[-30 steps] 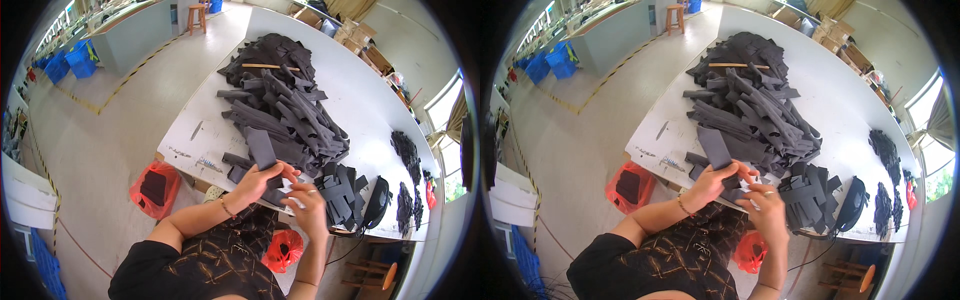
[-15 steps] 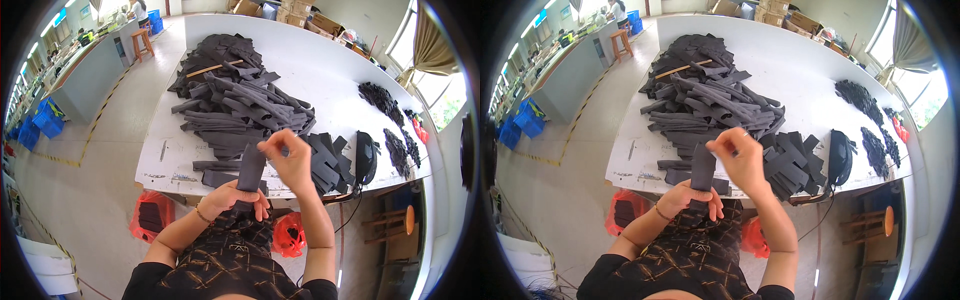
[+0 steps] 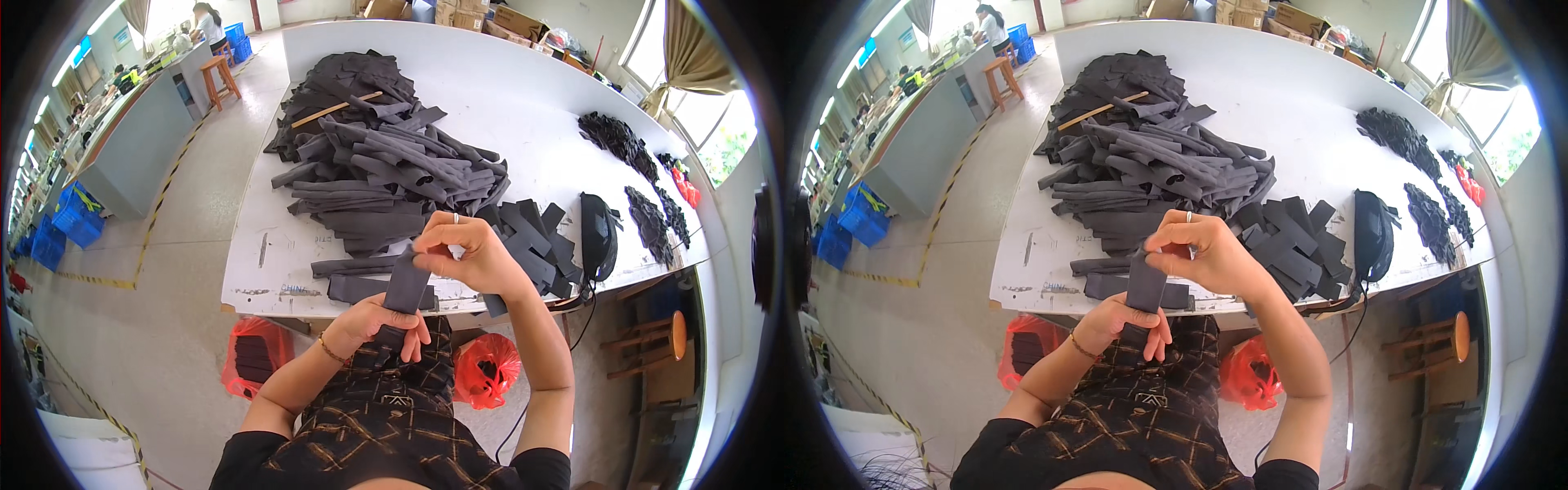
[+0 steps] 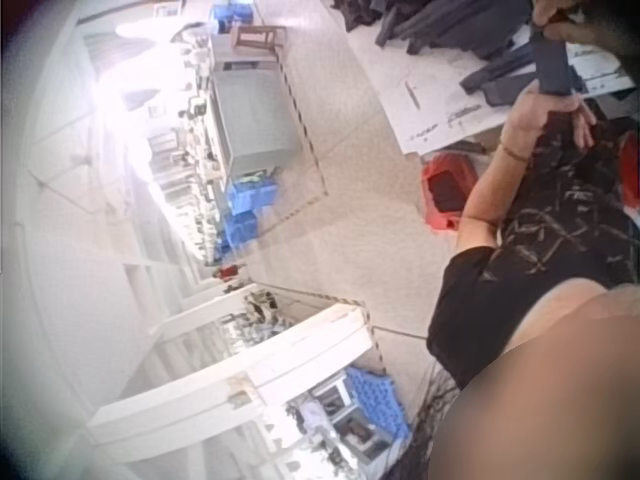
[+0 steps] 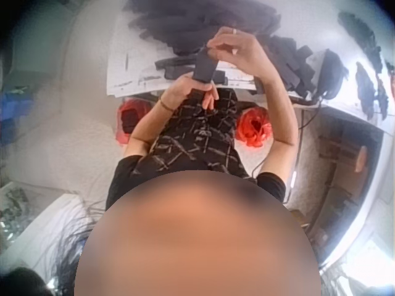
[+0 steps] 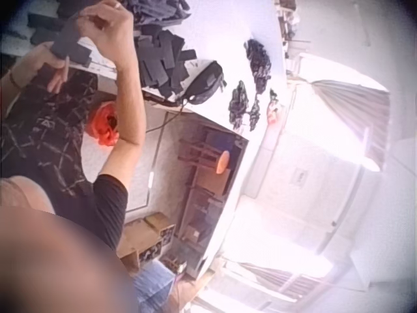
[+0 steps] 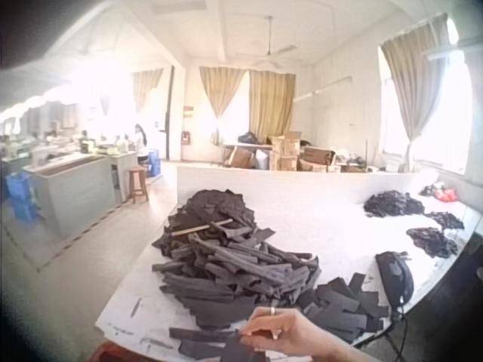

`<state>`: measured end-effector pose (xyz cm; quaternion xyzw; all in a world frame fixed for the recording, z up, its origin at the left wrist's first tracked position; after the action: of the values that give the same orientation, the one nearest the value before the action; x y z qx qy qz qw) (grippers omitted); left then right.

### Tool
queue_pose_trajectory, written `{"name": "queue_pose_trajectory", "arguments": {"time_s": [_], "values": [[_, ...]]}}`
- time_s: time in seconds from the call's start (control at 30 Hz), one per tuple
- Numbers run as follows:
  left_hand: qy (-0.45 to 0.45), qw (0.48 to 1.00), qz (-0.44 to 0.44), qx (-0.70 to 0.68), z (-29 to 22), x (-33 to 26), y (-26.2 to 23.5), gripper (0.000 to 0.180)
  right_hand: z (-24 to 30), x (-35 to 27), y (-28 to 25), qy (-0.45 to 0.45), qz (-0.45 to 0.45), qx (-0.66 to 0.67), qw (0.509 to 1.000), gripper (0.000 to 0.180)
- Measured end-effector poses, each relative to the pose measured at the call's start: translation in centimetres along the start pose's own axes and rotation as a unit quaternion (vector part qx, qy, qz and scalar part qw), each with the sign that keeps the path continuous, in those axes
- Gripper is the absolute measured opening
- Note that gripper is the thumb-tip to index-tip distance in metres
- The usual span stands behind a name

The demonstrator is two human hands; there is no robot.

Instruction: Sorting and stacking black fabric components on a workshop table.

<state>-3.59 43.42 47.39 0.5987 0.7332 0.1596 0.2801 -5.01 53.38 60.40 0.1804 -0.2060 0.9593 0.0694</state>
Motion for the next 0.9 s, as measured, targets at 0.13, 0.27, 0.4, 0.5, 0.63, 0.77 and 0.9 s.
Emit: {"name": "queue_pose_trajectory", "arguments": {"time_s": [0.13,0.27,0.4,0.5,0.63,0.77,0.9], "values": [[0.002,1.000,-0.004,0.010,0.3,-0.1,-0.4,0.028,-2.1,0.2,0.3,0.043,0.043,0.022,0.998,0.013],[-0.010,1.000,-0.004,0.015,0.6,-0.6,-0.8,0.028,-2.7,-0.2,0.8,0.070,0.139,0.000,0.988,0.015],[-0.023,0.999,0.021,0.011,1.3,-0.6,-1.2,0.028,-3.7,-0.4,0.3,0.109,0.165,-0.047,0.979,0.017],[-0.015,1.000,0.026,0.008,1.4,-1.0,-1.2,0.028,-4.0,0.0,-2.6,0.148,0.105,-0.107,0.978,0.019],[-0.005,1.000,0.008,-0.010,1.1,-1.2,-1.6,0.028,-4.3,-0.1,-4.4,0.198,0.016,-0.055,0.978,0.017],[-0.011,1.000,-0.003,-0.006,0.9,-1.2,-1.3,0.028,-4.6,-1.1,0.6,0.176,0.051,0.100,0.978,0.019],[-0.004,1.000,-0.001,-0.004,1.0,-1.2,-1.5,0.027,-4.3,-1.3,1.0,0.130,0.038,0.101,0.986,0.014]]}}
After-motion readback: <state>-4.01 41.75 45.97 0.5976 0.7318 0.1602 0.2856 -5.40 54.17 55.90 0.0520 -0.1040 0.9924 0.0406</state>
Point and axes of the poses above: each hand's wrist, its own x-axis towards the middle knuckle, its own y-axis out of the palm, z = x × y, the point moved 9 cm from there along x, towards the middle knuckle, and after that the axes turned 8 degrees about -z, right-handed, at the moved point
